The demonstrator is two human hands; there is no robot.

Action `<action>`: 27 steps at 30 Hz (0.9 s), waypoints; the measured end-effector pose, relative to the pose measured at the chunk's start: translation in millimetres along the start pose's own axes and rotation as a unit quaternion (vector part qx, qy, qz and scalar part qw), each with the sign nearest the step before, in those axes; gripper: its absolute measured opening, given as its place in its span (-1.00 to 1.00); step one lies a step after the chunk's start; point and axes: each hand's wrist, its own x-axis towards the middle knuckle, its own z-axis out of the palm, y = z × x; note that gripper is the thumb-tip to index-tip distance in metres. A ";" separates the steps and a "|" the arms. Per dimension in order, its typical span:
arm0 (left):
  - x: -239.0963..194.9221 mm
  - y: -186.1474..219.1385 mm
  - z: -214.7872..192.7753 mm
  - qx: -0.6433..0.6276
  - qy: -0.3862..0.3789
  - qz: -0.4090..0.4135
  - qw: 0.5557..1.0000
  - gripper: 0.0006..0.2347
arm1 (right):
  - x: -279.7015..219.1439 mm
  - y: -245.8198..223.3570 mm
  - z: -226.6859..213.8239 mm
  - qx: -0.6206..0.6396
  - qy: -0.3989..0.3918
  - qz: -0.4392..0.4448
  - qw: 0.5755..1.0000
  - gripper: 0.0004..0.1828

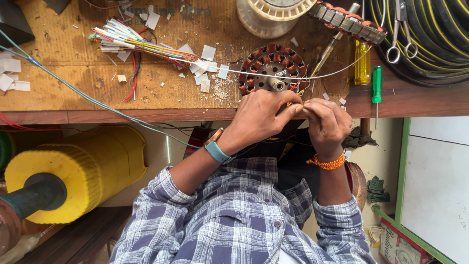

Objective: The person strips insulation from colored wires, twists them together, and secures them to a motor stator using pliers and a screwdriver. The person then uses a multimeter to test the connections and adjusts the wiring as needed.

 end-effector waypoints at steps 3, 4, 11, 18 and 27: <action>-2.7 0.8 1.6 0.026 0.017 0.052 0.998 -0.81 | 4.7 -9.0 -3.9 -0.011 -0.014 0.019 1.000 -0.90; -3.8 0.5 3.0 0.037 0.026 0.075 0.996 -0.80 | 5.3 -13.1 -5.8 -0.015 -0.025 0.043 0.999 -0.92; -11.6 -6.7 10.9 0.065 0.044 0.121 0.990 -0.88 | -5.4 -20.0 -21.1 0.079 -0.101 0.211 0.969 -0.71; -11.4 -2.6 4.2 0.058 0.050 0.127 0.989 -0.88 | 39.6 45.9 -69.9 -0.070 0.106 0.191 0.973 -0.60; -12.3 -3.6 -1.1 0.017 0.036 0.156 0.987 -0.90 | 81.0 69.4 -86.7 -0.272 -0.083 0.196 0.939 -0.53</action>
